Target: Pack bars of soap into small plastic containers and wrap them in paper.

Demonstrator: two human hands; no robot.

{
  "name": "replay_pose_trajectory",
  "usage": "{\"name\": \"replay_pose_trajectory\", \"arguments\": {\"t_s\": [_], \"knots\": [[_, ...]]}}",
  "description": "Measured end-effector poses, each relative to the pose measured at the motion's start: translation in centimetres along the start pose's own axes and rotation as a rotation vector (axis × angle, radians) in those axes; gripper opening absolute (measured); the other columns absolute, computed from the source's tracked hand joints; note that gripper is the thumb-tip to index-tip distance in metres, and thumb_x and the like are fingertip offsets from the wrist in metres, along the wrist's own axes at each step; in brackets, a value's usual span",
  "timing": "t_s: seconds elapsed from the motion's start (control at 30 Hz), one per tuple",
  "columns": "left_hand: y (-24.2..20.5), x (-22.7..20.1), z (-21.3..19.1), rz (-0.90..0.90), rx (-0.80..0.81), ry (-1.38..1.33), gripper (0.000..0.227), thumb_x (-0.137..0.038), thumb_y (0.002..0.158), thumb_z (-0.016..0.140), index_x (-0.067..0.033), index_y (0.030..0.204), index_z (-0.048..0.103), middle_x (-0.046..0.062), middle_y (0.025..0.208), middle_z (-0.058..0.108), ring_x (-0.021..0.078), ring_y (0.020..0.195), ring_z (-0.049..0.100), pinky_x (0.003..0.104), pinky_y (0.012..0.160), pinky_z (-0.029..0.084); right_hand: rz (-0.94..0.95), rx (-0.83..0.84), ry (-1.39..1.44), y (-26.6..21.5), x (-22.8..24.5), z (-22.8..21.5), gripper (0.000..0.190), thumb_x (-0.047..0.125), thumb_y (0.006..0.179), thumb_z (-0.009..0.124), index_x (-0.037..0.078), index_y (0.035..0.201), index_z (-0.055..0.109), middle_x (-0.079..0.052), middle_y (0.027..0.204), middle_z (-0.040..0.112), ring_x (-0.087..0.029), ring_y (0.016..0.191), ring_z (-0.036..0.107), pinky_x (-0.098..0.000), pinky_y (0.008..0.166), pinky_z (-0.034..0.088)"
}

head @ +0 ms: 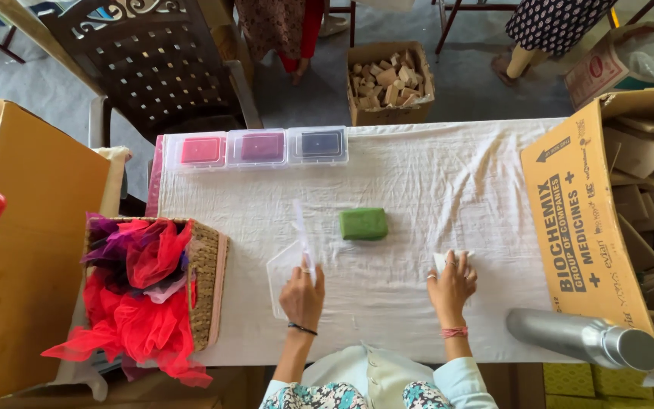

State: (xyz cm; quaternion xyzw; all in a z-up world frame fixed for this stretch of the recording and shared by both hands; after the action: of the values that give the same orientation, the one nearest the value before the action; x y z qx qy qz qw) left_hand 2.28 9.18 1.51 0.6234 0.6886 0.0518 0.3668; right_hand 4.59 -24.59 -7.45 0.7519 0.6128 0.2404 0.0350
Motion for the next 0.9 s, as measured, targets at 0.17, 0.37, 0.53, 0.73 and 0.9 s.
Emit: {"name": "replay_pose_trajectory", "arguments": {"t_s": [0.17,0.37,0.53,0.73,0.9], "knots": [[-2.9,-2.1,4.0,-0.19,0.401,0.135,0.101,-0.029,0.075,0.081,-0.0023,0.156,0.028,0.014,0.091,0.062,0.0329,0.07,0.068,0.044,0.052,0.056,-0.067,0.065,0.361,2.2,2.8,2.2,0.054,0.018,0.084,0.075,0.005,0.134,0.058,-0.017,0.136,0.059,-0.037,0.133,0.051,-0.0533,0.113,0.035],[-5.5,-1.1,6.2,-0.314,0.88,0.225,0.12,-0.034,0.078,0.084,-0.0144,0.164,0.001,0.016,0.1,0.061,0.0357,0.076,0.07,0.045,0.062,0.059,-0.274,0.228,0.545,6.8,9.1,5.4,0.067,0.021,0.081,0.076,-0.002,0.141,0.054,-0.024,0.141,0.056,-0.041,0.133,0.048,-0.046,0.111,0.039],[-3.5,-1.7,5.2,-0.329,0.911,0.078,0.106,-0.04,0.074,0.088,-0.0081,0.152,0.024,0.02,0.112,0.057,0.0394,0.093,0.065,0.047,0.077,0.056,0.113,0.325,0.506,8.2,6.3,13.8,0.065,0.031,0.082,0.081,-0.003,0.132,0.056,-0.023,0.121,0.065,-0.037,0.113,0.061,-0.0459,0.098,0.048],[6.0,-0.4,10.4,-0.169,0.372,-0.394,0.047,-0.028,0.092,0.072,-0.0023,0.13,0.062,0.021,0.116,0.061,0.0383,0.108,0.06,0.046,0.094,0.05,0.483,0.558,0.528,8.4,6.7,12.3,0.061,0.03,0.082,0.081,-0.002,0.127,0.056,-0.02,0.1,0.073,-0.03,0.081,0.073,-0.0414,0.07,0.06],[8.1,4.9,22.5,-0.242,0.465,-0.261,0.039,-0.028,0.088,0.073,-0.0031,0.118,0.071,0.02,0.104,0.071,0.0385,0.099,0.067,0.046,0.09,0.053,0.596,0.578,0.636,8.1,6.4,13.3,0.057,0.023,0.081,0.082,-0.003,0.124,0.056,-0.019,0.099,0.07,-0.026,0.069,0.075,-0.0342,0.059,0.062]]}}
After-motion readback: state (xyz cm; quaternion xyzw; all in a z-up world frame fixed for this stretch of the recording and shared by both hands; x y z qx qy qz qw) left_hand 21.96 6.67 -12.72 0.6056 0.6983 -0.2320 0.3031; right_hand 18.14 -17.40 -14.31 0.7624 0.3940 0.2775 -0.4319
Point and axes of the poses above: each hand's wrist, its own y-axis towards the middle knuckle, its own z-axis out of the palm, x = y × z, the point moved 5 cm from there along y, towards the middle knuckle
